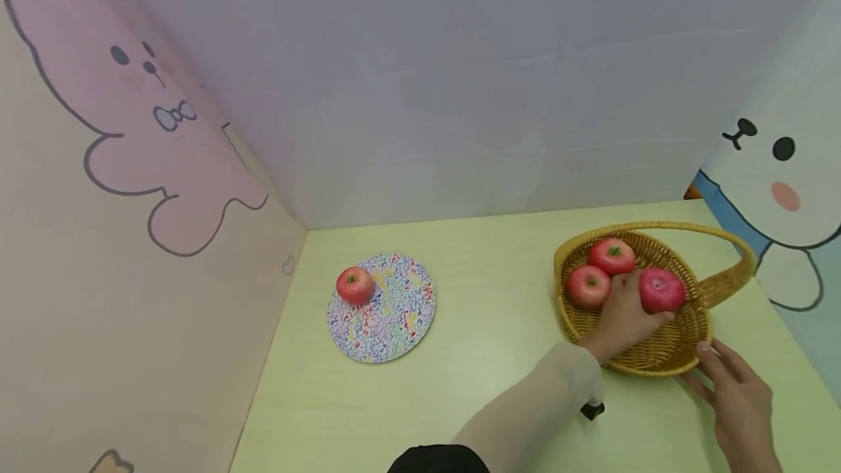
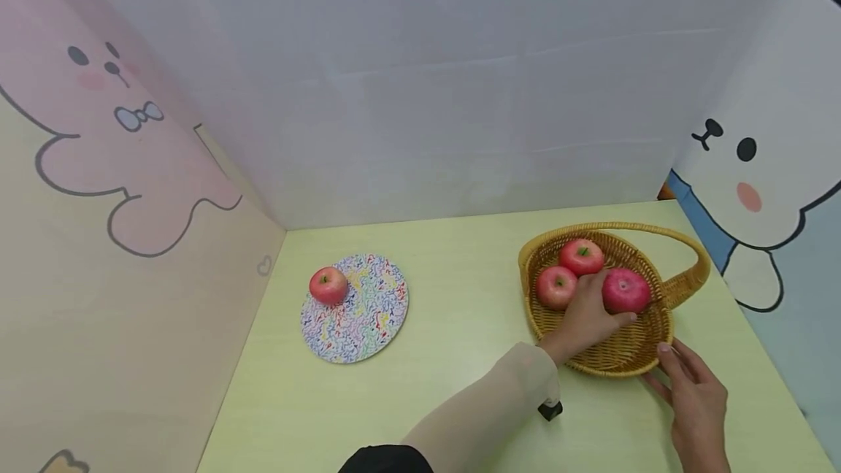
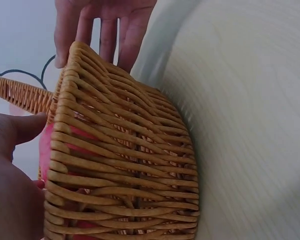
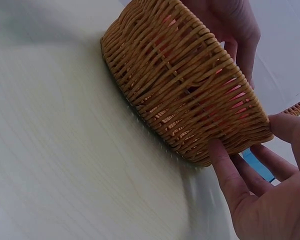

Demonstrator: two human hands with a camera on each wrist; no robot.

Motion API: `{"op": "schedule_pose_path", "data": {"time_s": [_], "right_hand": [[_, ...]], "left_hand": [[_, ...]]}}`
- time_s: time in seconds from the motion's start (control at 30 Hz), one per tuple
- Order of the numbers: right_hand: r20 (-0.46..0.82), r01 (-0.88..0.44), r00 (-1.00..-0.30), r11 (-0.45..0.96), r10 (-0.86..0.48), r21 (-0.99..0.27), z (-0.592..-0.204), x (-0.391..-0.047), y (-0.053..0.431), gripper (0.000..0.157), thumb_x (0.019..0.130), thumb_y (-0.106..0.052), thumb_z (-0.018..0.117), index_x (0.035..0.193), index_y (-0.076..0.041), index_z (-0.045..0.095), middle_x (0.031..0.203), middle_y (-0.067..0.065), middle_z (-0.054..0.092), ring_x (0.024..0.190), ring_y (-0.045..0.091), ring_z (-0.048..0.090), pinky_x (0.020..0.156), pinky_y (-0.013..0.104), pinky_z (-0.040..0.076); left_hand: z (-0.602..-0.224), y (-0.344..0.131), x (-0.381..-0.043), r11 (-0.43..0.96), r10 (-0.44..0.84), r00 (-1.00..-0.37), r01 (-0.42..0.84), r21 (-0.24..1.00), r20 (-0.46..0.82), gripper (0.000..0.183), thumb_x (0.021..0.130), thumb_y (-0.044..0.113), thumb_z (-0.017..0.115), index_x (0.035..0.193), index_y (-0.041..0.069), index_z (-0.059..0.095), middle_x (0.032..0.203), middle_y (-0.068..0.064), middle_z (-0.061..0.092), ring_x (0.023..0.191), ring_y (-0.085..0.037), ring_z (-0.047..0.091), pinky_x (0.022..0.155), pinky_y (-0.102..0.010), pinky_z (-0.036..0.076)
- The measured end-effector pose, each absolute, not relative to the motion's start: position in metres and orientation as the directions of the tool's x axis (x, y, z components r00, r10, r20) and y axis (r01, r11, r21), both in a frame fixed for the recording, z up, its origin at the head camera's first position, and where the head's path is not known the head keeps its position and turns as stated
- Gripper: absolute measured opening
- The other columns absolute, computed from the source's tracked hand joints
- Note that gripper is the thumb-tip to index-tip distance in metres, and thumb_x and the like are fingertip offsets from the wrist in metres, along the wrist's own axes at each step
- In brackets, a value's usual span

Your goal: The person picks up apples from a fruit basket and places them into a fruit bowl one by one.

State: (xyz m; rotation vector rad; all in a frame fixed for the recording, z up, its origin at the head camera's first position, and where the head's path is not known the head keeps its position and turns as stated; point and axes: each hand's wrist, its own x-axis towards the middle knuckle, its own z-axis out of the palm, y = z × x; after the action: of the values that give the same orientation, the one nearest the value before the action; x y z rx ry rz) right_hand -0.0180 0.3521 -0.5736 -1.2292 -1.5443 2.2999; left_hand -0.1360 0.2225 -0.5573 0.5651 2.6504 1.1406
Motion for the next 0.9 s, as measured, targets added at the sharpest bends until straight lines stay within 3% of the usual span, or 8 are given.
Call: {"op": "schedule_pose_path", "data": {"time_s": [0.23,0.47,0.77,0.9], "right_hand": [[-0.580,0.365,-0.640,-0.465,0.503,-0.806,-0.573,-0.020,0.350,0.072,0.094,-0.032,0.077,0.158,-0.025,0.044,0.088,-0.029,0.068,0.083,-0.010,0.066,0.064,0.019,0.062],[-0.583,0.379,-0.649,-0.456,0.489,-0.805,-0.575,-0.018,0.349,0.073,0.097,-0.031,0.073,0.161,-0.021,0.039,0.089,-0.031,0.067,0.082,-0.011,0.066,0.066,0.019,0.062],[-0.543,0.327,-0.673,-0.457,0.502,-0.827,-0.576,-0.015,0.349,0.051,0.098,-0.026,0.072,0.147,-0.032,0.058,0.092,-0.026,0.070,0.082,-0.009,0.068,0.066,0.021,0.062],[-0.543,0.329,-0.670,-0.454,0.506,-0.828,-0.576,-0.016,0.351,0.057,0.097,-0.028,0.073,0.150,-0.030,0.054,0.092,-0.027,0.070,0.083,-0.009,0.068,0.066,0.020,0.062]], "left_hand": [[-0.572,0.223,-0.141,0.613,0.458,-0.889,0.323,0.721,0.009,0.079,0.089,0.040,0.082,0.154,0.018,0.043,0.145,0.010,0.057,0.130,0.001,0.055,0.103,-0.012,0.046],[-0.584,0.227,-0.144,0.556,0.487,-0.873,0.307,0.773,-0.004,0.083,0.088,0.042,0.084,0.156,0.021,0.041,0.148,0.012,0.054,0.133,0.002,0.053,0.105,-0.014,0.047],[-0.587,0.234,-0.147,0.578,0.489,-0.872,0.294,0.762,-0.034,0.090,0.085,0.044,0.086,0.159,0.028,0.037,0.154,0.012,0.047,0.133,0.001,0.053,0.103,-0.016,0.049],[-0.584,0.235,-0.149,0.565,0.495,-0.868,0.303,0.767,-0.023,0.086,0.086,0.042,0.085,0.157,0.026,0.040,0.151,0.013,0.048,0.131,0.003,0.053,0.102,-0.015,0.048]]}}
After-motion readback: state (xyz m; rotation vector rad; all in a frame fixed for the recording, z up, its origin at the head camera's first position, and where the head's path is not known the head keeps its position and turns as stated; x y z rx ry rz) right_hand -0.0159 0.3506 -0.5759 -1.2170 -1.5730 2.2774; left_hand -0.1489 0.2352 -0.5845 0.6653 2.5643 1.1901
